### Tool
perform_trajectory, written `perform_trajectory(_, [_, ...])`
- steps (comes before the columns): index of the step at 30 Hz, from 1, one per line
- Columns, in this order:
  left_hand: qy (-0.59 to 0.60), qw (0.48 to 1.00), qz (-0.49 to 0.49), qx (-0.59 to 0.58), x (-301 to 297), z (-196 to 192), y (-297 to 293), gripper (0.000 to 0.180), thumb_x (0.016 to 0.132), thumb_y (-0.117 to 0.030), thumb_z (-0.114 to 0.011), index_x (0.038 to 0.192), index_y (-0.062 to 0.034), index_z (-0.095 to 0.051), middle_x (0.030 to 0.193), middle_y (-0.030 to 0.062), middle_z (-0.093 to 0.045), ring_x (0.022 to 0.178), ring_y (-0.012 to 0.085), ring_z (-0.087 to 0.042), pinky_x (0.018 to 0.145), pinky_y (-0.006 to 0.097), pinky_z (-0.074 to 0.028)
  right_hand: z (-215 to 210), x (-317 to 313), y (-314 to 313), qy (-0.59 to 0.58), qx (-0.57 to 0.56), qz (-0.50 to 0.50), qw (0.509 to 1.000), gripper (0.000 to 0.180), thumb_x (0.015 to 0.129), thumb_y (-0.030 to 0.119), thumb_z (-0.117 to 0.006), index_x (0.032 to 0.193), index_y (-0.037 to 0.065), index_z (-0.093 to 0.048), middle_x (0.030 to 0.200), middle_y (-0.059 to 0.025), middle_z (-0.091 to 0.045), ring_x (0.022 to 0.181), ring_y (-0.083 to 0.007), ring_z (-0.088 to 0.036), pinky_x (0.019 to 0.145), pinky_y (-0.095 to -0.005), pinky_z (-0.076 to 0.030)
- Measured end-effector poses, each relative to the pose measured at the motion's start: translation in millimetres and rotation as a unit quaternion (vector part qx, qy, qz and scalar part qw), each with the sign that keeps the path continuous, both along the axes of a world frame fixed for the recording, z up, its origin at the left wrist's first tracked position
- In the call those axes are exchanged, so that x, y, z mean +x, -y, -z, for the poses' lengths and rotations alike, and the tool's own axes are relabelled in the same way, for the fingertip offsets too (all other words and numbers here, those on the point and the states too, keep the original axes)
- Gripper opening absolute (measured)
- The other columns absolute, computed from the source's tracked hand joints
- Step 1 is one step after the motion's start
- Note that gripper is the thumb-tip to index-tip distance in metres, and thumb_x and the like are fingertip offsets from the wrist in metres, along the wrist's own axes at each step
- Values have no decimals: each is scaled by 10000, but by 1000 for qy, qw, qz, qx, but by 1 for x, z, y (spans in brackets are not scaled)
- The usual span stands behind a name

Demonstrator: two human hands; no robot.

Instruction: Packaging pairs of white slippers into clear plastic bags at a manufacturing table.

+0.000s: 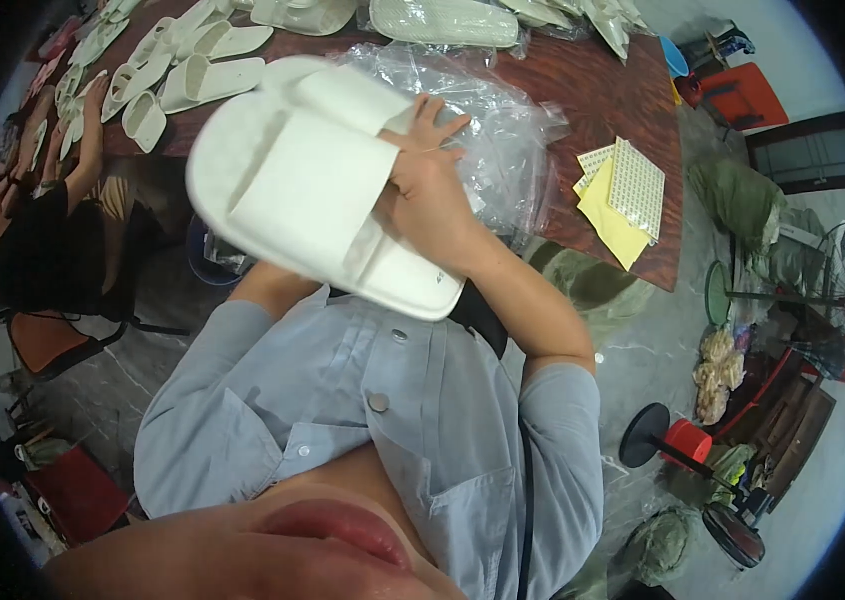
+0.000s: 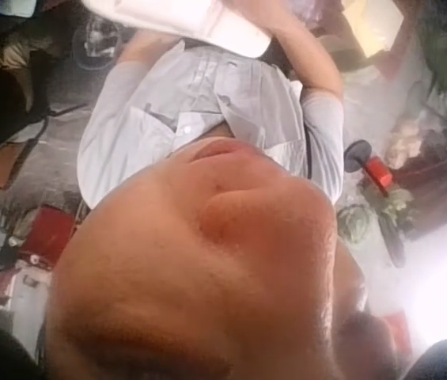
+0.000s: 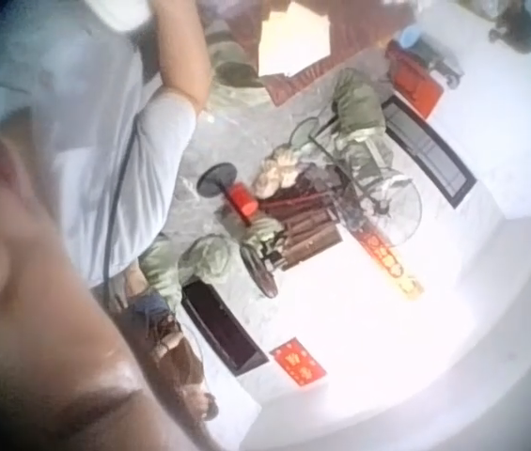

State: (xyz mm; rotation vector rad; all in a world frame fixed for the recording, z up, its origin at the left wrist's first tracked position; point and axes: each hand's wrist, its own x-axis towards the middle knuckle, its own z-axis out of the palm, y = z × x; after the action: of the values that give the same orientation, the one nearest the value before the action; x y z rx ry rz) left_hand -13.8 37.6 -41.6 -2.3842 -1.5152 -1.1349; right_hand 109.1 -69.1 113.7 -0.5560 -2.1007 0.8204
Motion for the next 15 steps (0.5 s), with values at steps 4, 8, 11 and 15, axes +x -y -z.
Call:
perform_trajectory(4, [143,985,12,96,-1,16,-5,440,952,-280,-556,1334,-62,-538,1206,113,-603,1216,227,-498,1026,372,-396,38,17,-35,86,126,180,972,276,714,-107,-537,940,-31,-677,1049,-192,-660,857,-389,-649,747,-410,-521])
perform_trajectory(8, [434,899,9,-63,-3,10,-7,393,983,-238,-528,1325,-46,-533,1142,97,-640,1164,198,-536,991,337,-431,85,58,-85,218,99,257,936,216,697,-67,-554,875,-43,-675,997,-230,-629,959,-419,-594,835,-436,-504])
perform_trajectory(11, [744,625,101,-212,-21,11,-16,376,993,-237,-517,1305,-27,-508,1134,134,-629,1043,219,-599,944,317,-463,125,82,-105,379,189,274,863,180,836,126,-595,877,-17,-697,1174,-201,-603,1257,-382,-472,1034,-567,-344])
perform_trajectory(15, [817,521,106,-223,-18,3,-14,306,992,-231,-524,1174,8,-577,1048,121,-630,977,223,-609,918,328,-477,141,93,-102,408,115,275,863,258,895,247,-586,947,25,-706,1365,-213,-500,1401,-372,-317,1088,-639,-210])
